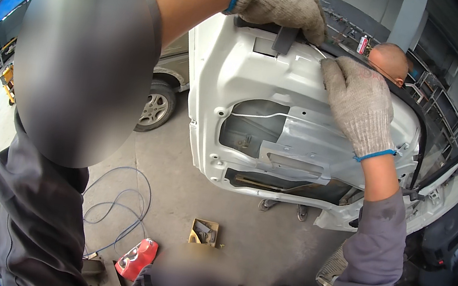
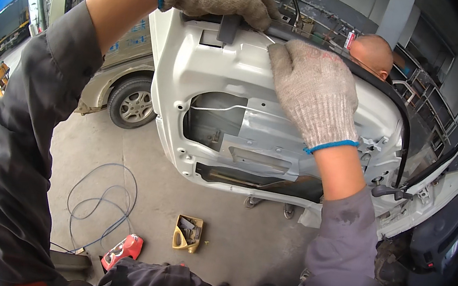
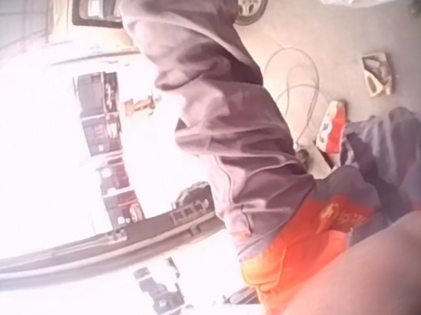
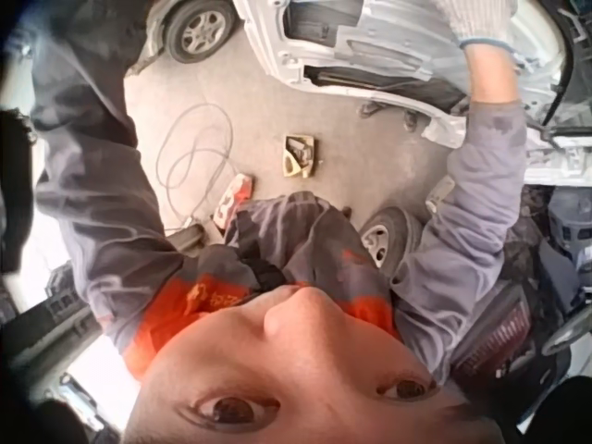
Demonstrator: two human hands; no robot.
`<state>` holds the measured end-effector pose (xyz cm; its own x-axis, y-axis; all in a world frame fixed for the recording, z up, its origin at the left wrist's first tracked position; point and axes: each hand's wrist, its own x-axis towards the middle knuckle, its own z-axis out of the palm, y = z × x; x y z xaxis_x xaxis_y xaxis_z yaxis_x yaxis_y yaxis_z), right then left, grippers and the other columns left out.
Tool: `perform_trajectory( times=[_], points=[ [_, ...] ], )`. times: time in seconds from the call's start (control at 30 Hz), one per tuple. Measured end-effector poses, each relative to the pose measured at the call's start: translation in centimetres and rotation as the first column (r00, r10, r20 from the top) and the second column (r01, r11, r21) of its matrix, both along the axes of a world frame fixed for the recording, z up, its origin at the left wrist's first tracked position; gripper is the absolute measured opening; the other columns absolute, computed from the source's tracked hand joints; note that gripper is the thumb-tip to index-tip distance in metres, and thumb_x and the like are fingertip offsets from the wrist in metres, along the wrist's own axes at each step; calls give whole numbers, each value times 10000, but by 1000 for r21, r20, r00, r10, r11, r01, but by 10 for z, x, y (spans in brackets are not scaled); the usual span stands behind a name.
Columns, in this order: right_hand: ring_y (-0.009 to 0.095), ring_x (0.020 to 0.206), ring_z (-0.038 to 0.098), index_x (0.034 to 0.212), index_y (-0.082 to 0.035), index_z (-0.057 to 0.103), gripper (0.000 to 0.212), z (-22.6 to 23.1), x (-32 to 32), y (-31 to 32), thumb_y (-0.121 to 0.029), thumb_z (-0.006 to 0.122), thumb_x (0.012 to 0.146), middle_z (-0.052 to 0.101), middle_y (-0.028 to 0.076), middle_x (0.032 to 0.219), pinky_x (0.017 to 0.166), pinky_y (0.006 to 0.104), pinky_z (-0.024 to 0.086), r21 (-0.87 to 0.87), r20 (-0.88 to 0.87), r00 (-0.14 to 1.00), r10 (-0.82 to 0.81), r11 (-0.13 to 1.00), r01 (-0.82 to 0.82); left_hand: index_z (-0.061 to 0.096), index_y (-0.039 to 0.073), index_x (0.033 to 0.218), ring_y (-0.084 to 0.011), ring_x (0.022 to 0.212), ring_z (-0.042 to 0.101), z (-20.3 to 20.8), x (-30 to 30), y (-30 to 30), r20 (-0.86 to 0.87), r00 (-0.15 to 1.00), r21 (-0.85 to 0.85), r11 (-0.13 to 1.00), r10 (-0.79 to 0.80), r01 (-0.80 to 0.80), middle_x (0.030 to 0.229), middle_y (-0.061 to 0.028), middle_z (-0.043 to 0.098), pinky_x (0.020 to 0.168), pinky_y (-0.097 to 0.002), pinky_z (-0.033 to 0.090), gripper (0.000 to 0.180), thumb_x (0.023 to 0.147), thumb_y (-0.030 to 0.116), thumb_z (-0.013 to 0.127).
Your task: The person removes a rubber weather seal from a white vehicle door, manipulates it with a small tool, and then reinstalls the seal along the door frame. The person presses the seal into place by hand along the top and side edges of the door.
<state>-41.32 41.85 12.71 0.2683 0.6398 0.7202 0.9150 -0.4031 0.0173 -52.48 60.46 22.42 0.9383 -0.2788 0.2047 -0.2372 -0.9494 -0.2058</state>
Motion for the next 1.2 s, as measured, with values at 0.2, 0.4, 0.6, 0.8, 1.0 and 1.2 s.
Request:
perform_trajectory(
  times=[0.2,0.4,0.6,0.8,1.0,1.2],
  points=[
    [386,864,698,1029,-102,751,372,9,1,-5,-378,502,1030,714,179,879,777,494,545,-69,205,978,-31,997,46,689,18,1305,-202,972,669,11,-27,-30,-226,963,-437,868,148,-236,1144,-151,746,885,-330,530,495,886,282,677],
    [383,894,699,1067,-77,735,384,3,0,-6,-346,462,1052,723,179,920,785,510,554,-121,453,891,-17,989,80,688,18,1313,-211,850,696,-3,-19,-37,-37,959,-335,901,280,-276,1060,-149,755,797,-346,553,501,876,262,666],
    [373,931,697,1132,-97,723,387,4,1,-4,-347,436,1060,721,165,983,830,498,559,-170,430,901,-62,974,148,699,-24,1184,-300,849,719,-2,-50,-78,25,873,-124,868,487,-481,992,-196,741,787,-406,573,388,875,201,637],
    [359,927,701,1161,-121,713,363,3,0,-1,-326,433,1056,715,141,1026,871,484,553,-206,417,908,-53,967,151,667,-11,1187,-365,906,716,-45,-73,-42,671,651,-21,887,355,-462,993,-193,715,784,-428,587,350,921,216,648],
    [318,894,712,1141,-154,715,317,1,6,-4,-297,445,1057,705,91,991,808,456,570,-194,479,876,-64,965,176,728,88,1169,-311,1398,466,-59,-73,-36,676,701,479,588,227,-652,1336,-117,651,1187,-559,305,363,935,354,646],
    [289,856,741,1102,-206,713,272,-1,13,-2,-259,463,1010,716,77,986,683,474,603,-125,447,894,-28,988,94,751,122,908,-239,1174,603,-57,-62,-39,681,687,458,584,253,-670,1012,-48,728,1030,-483,422,217,887,314,654]
  ],
)
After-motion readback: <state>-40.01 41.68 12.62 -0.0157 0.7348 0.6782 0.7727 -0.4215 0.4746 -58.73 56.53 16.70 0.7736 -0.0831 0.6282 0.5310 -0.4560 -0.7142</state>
